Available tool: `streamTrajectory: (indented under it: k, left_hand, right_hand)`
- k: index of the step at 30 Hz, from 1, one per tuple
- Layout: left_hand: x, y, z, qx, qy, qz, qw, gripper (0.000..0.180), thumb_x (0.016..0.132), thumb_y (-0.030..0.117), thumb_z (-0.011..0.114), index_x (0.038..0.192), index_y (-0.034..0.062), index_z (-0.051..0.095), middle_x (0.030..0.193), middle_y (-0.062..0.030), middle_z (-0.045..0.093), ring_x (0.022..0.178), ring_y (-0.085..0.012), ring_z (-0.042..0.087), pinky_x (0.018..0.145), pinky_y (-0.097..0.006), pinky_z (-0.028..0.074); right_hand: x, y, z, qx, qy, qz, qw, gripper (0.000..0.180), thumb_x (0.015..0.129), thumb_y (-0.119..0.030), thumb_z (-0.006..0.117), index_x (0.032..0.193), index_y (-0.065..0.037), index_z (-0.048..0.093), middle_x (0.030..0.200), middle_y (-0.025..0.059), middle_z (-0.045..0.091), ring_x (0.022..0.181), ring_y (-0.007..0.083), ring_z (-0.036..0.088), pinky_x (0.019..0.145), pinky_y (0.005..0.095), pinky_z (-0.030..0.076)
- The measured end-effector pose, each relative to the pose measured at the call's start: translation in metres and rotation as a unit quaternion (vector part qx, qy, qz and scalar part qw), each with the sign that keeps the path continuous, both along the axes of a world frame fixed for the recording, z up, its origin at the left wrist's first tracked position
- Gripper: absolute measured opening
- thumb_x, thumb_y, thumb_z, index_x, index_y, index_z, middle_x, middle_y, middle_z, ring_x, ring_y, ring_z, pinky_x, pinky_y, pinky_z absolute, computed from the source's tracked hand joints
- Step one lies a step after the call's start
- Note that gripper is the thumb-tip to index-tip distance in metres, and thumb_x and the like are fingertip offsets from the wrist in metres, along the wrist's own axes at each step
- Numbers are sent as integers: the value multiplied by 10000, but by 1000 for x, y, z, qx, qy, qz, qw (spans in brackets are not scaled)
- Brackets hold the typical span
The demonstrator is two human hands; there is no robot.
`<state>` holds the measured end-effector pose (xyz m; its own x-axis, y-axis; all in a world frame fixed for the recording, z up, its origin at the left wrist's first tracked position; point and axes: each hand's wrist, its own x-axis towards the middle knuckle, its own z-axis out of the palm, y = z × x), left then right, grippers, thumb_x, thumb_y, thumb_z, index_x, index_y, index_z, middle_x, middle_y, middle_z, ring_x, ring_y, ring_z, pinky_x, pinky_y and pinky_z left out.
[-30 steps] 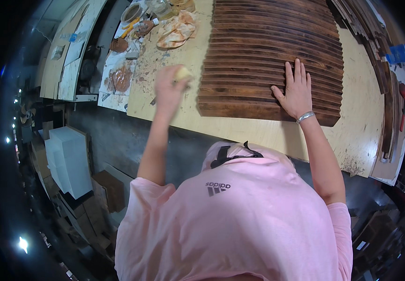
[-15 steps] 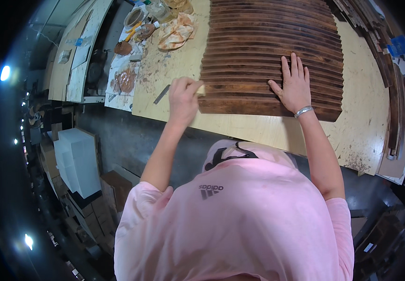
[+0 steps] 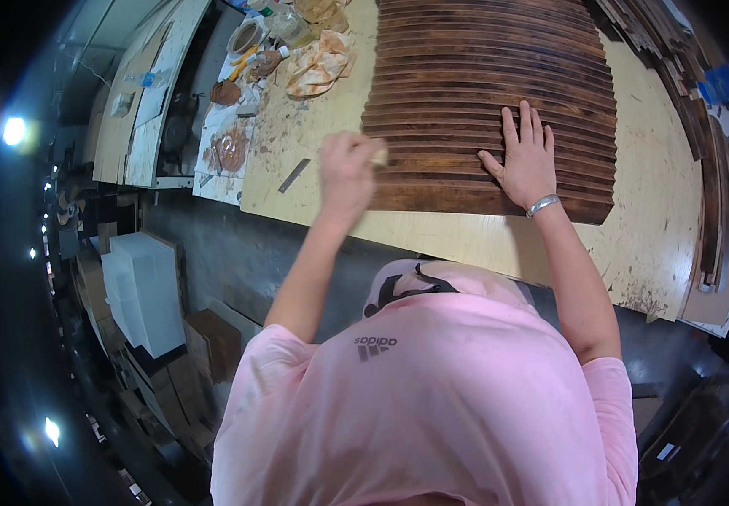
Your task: The person wipes down a slatted wooden panel with a cloth and a wooden block, handling a separate wooden slat and applying a substance to its surface.
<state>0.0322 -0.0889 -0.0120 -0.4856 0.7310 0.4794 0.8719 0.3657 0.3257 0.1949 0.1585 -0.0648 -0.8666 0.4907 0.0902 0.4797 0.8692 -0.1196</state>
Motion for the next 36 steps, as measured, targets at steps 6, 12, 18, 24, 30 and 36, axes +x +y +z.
streamTrajectory:
  k: [6, 12, 18, 24, 30, 36]
  left_hand:
    - [-30, -9, -13, -62, 7, 24, 998, 249, 707, -44, 640, 868, 117, 743, 900, -37, 619, 896, -269, 578, 784, -396, 439]
    - [-38, 50, -6, 40, -8, -8, 999, 304, 717, -35, 672, 973, 109, 750, 963, -44, 637, 984, -276, 572, 879, -416, 443]
    - [-56, 71, -14, -107, -7, 13, 994, 281, 760, -14, 663, 992, 104, 768, 948, -67, 673, 953, -283, 606, 862, -414, 486]
    - [-71, 65, 0, -48, 15, 72, 996, 231, 781, 21, 694, 974, 111, 783, 929, -72, 690, 997, -283, 600, 915, -410, 458]
    - [-48, 126, -9, -155, -55, -84, 983, 243, 821, 67, 701, 1045, 133, 767, 1010, -62, 695, 1026, -263, 602, 928, -405, 477]
    - [-99, 67, 6, -191, 8, 97, 977, 230, 829, 80, 678, 1028, 126, 784, 931, -110, 717, 954, -298, 634, 888, -433, 483]
  right_hand:
    - [3, 2, 3, -14, -2, 3, 1000, 876, 928, -629, 540, 1568, -82, 298, 1639, 228, 196, 1515, 361, 204, 1219, 527, 178]
    - [0, 2, 2, -13, 3, 9, 1000, 886, 926, -616, 553, 1565, -60, 295, 1639, 236, 189, 1522, 358, 188, 1223, 519, 173]
    - [4, 5, 7, -24, -3, 9, 1000, 885, 933, -604, 546, 1569, -52, 275, 1642, 231, 182, 1523, 358, 183, 1224, 518, 179]
    - [3, 2, 7, -18, -8, 14, 1000, 878, 937, -593, 544, 1573, -55, 266, 1640, 231, 187, 1519, 362, 191, 1220, 524, 184]
    - [3, 2, 8, -15, -19, 11, 1000, 883, 934, -603, 542, 1575, -61, 267, 1646, 228, 173, 1522, 358, 186, 1222, 515, 185]
    - [3, 2, 9, -17, -9, 11, 1000, 885, 927, -606, 548, 1574, -68, 276, 1647, 225, 175, 1522, 359, 185, 1222, 518, 184]
